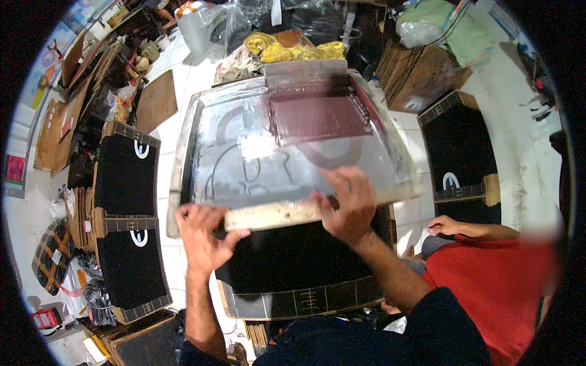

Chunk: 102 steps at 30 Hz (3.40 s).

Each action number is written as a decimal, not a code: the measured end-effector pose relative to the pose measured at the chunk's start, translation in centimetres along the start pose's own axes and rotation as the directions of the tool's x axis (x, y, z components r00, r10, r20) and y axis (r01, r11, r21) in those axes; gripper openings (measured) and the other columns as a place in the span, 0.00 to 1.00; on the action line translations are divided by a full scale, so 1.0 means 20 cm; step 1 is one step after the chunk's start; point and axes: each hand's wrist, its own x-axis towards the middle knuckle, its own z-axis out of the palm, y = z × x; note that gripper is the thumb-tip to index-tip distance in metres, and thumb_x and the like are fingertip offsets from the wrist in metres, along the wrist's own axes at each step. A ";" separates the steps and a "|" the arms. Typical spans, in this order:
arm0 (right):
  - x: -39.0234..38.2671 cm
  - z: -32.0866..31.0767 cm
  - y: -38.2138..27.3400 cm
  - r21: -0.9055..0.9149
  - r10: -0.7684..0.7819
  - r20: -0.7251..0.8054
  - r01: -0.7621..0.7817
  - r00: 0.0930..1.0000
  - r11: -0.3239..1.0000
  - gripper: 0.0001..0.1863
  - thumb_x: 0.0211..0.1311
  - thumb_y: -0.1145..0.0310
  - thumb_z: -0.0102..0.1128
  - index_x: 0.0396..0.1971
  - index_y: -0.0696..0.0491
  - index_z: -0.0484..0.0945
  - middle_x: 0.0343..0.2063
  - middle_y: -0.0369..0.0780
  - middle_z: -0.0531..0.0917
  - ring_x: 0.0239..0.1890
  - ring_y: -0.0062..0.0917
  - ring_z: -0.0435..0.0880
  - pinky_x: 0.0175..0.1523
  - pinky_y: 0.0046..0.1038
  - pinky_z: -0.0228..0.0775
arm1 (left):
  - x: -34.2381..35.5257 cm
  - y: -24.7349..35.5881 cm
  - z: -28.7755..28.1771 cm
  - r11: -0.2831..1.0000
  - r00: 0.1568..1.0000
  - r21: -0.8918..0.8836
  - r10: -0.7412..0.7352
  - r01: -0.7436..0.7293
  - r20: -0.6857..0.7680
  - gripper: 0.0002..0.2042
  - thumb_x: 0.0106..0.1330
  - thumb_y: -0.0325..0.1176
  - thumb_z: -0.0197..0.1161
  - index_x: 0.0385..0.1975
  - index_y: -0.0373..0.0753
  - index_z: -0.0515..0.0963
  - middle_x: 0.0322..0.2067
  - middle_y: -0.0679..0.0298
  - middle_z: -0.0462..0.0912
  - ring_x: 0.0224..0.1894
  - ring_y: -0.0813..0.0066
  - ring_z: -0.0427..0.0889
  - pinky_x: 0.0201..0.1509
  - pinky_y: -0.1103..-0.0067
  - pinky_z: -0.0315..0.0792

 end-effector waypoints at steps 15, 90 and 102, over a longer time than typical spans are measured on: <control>1.57 -0.45 -0.22 -0.288 0.267 -0.025 -0.263 0.963 0.921 0.27 0.66 0.37 0.53 0.43 0.43 0.88 0.41 0.45 0.90 0.47 0.45 0.88 0.54 0.43 0.77 | -2.27 -0.77 1.29 0.637 0.561 0.010 -0.686 0.771 0.462 0.23 0.74 0.52 0.51 0.44 0.42 0.88 0.42 0.50 0.89 0.45 0.48 0.88 0.51 0.58 0.79; 1.90 -0.53 -0.23 -0.209 0.193 -0.020 -0.193 0.981 0.959 0.28 0.59 0.43 0.54 0.42 0.52 0.88 0.44 0.56 0.87 0.52 0.51 0.86 0.58 0.47 0.76 | -1.34 -0.27 0.54 0.456 0.516 -0.301 -0.841 0.837 0.160 0.26 0.54 0.48 0.82 0.29 0.32 0.75 0.22 0.59 0.79 0.25 0.65 0.76 0.35 0.68 0.75; 2.01 -0.53 -0.20 -0.234 0.140 0.054 -0.123 0.989 0.964 0.33 0.65 0.38 0.50 0.46 0.55 0.87 0.50 0.57 0.85 0.57 0.51 0.83 0.62 0.48 0.74 | -1.23 -0.27 0.53 0.345 0.403 -0.279 -0.896 0.896 0.187 0.37 0.54 0.47 0.82 0.52 0.29 0.68 0.38 0.47 0.82 0.41 0.50 0.83 0.53 0.61 0.76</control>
